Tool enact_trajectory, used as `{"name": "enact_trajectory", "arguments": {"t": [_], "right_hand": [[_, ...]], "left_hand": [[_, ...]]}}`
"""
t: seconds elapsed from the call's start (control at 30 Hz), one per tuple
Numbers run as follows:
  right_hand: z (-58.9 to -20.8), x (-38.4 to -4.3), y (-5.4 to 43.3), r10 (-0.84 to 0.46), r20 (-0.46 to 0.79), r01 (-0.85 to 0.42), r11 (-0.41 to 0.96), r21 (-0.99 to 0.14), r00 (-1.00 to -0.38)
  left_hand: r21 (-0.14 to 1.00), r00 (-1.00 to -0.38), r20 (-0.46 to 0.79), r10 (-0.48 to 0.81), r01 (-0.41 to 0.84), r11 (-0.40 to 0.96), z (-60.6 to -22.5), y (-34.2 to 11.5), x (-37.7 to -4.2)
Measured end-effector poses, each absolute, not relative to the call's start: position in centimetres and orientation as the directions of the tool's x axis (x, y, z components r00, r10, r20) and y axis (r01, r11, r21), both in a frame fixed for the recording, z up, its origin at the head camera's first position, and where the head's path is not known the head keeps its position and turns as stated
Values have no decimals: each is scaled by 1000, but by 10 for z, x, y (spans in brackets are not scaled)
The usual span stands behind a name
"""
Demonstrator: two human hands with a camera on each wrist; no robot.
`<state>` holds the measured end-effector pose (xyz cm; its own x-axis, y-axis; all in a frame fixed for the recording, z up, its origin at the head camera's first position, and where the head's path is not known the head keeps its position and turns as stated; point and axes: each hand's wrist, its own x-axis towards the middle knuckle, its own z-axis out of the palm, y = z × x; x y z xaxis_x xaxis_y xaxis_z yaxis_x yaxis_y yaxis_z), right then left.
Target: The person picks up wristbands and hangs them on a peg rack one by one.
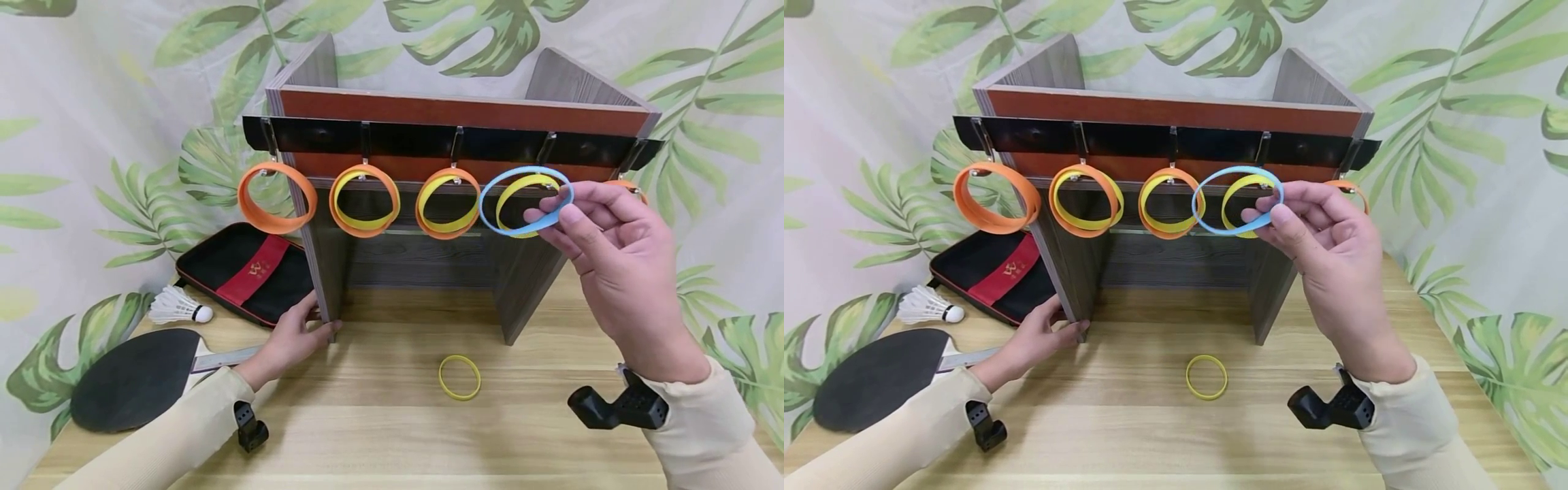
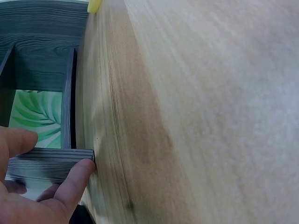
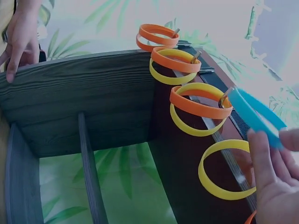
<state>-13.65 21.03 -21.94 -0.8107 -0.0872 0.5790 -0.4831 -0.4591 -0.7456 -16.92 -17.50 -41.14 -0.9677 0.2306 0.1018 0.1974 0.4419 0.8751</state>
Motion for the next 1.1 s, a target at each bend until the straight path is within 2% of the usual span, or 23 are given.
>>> {"name": "enact_trajectory", "arguments": {"t": [0.23,0.4,0.9,1.1], "right_hand": [[-224,-137,209,65,505,-489,-382,-785,-861],[-228,-136,208,108,468,-477,-319,-819,-877],[-238,-134,207,56,447,-450,-175,-876,-893],[-242,-132,206,-4,434,-431,-100,-897,-901]], "left_hand": [[870,-966,103,235,202,449,-412,-175,-169],[859,-963,123,241,225,459,-411,-174,-169],[866,-967,104,233,204,457,-411,-174,-167],[868,-967,105,232,203,453,-411,-174,-168]]}}
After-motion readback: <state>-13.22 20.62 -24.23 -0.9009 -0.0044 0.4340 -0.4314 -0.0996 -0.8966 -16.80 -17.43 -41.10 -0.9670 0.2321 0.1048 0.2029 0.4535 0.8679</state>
